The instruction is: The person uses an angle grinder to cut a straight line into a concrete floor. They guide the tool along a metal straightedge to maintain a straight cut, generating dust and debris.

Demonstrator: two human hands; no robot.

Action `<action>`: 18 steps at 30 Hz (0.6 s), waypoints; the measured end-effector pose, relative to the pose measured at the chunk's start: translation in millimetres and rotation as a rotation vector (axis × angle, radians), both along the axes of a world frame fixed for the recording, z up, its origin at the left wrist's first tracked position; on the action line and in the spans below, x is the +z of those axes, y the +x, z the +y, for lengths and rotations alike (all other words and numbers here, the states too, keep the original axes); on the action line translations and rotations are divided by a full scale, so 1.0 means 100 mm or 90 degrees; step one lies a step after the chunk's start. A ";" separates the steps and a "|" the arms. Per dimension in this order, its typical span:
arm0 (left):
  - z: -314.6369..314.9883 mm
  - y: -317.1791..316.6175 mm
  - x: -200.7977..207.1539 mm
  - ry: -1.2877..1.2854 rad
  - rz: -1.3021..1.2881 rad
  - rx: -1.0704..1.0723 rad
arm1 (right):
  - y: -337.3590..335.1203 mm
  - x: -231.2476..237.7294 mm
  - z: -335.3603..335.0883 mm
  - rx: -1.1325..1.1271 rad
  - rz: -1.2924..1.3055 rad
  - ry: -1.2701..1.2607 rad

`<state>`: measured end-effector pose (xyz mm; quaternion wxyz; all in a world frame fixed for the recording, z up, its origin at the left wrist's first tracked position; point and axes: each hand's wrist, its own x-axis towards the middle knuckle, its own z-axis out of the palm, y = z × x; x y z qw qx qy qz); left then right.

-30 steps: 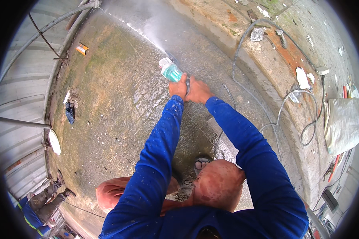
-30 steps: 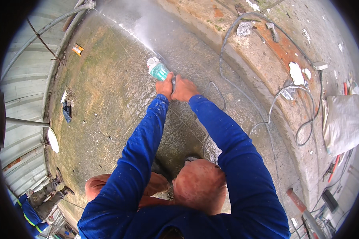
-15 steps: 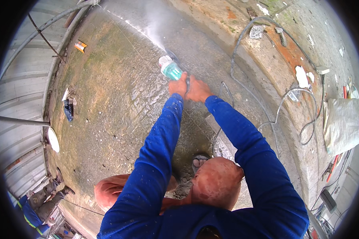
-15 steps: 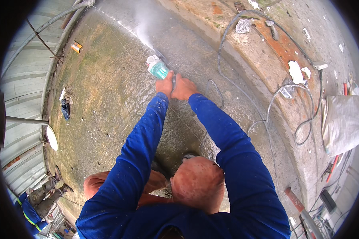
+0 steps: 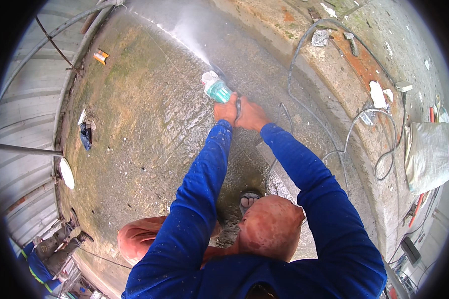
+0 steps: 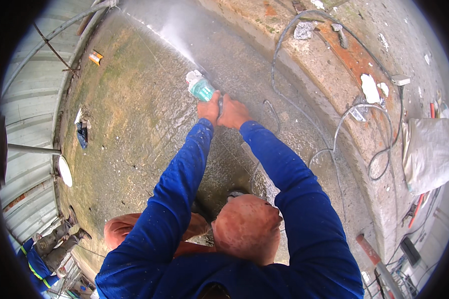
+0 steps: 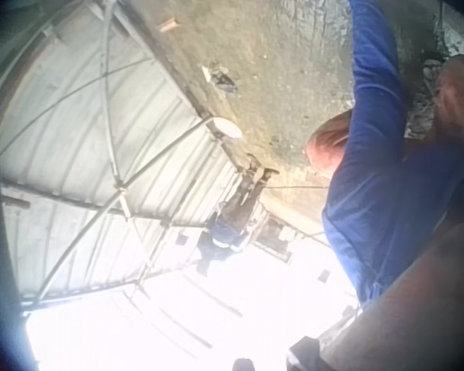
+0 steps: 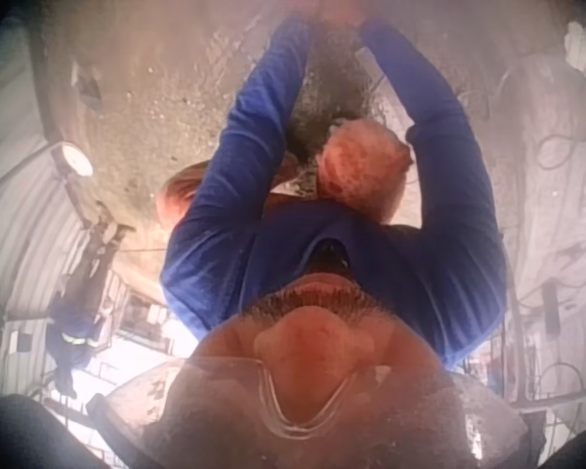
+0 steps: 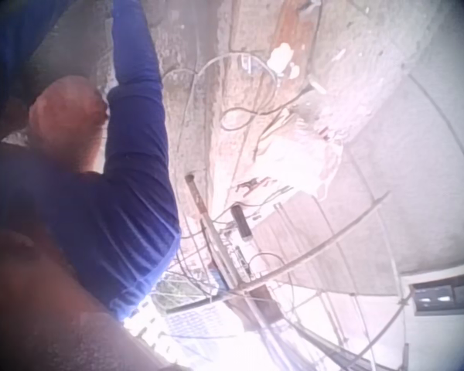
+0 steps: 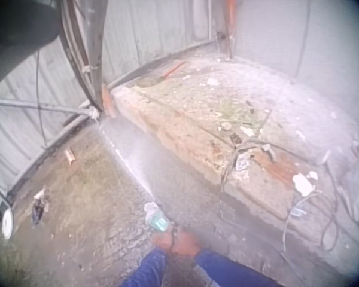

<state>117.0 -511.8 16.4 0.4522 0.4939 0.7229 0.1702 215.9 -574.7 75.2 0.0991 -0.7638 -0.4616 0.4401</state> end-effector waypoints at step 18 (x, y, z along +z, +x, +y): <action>-0.19 0.05 0.12 -0.046 -0.018 0.016 | 0.04 0.04 -0.21 -0.007 -0.003 0.022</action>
